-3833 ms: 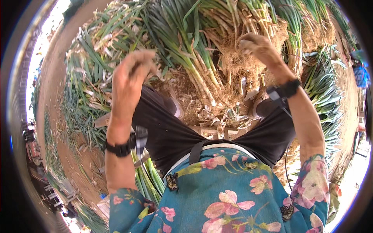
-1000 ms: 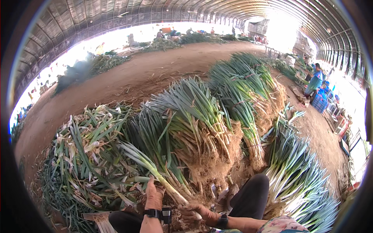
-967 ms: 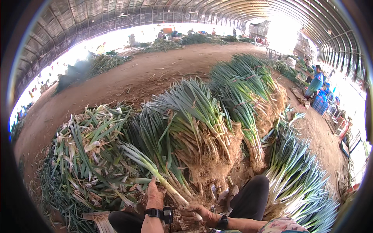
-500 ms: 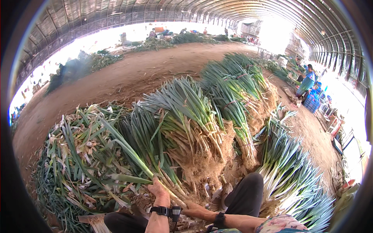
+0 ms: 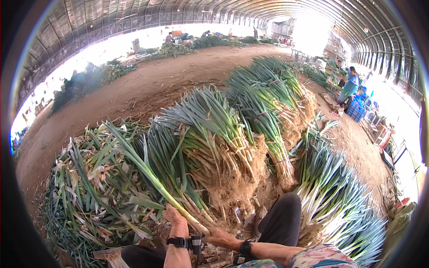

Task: The person cleans leeks by hand by peeling away the outer layers and pulling off the roots. They place the cleaned leeks into a metal frame and then gather more from a large pile to repeat the process.

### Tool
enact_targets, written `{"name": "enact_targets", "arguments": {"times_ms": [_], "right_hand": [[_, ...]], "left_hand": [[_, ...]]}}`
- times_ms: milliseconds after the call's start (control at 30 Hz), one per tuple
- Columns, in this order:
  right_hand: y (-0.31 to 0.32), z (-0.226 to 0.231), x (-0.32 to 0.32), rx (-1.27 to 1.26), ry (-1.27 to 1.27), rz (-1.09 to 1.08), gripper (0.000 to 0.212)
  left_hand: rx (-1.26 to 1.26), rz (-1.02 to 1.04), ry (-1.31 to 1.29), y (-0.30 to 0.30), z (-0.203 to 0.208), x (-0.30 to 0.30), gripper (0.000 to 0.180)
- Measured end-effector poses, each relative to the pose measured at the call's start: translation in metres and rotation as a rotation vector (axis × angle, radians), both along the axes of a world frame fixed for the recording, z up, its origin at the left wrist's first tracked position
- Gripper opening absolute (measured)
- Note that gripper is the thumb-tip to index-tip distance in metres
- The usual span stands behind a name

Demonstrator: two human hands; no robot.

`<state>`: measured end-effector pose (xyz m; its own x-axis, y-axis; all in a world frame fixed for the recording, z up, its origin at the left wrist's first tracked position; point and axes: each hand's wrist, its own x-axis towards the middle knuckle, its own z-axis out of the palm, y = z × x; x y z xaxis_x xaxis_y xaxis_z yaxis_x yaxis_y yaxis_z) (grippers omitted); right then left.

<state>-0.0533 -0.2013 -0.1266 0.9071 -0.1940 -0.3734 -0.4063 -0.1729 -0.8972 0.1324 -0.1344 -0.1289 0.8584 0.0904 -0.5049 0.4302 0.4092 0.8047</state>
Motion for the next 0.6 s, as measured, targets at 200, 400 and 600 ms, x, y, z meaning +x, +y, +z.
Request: {"name": "enact_targets", "arguments": {"times_ms": [200, 400, 600], "right_hand": [[0.002, 0.01, 0.002, 0.17, -0.067, 0.008, 0.026], [0.002, 0.029, 0.009, 0.565, 0.019, 0.037, 0.02], [-0.026, 0.043, 0.029, 0.616, -0.062, -0.056, 0.014]], "left_hand": [[-0.012, -0.221, 0.07, 0.023, -0.017, 0.012, 0.033], [-0.175, -0.789, 0.164, 0.046, -0.051, 0.0, 0.031], [0.316, -1.137, 0.255, 0.081, -0.109, -0.016, 0.017]]}}
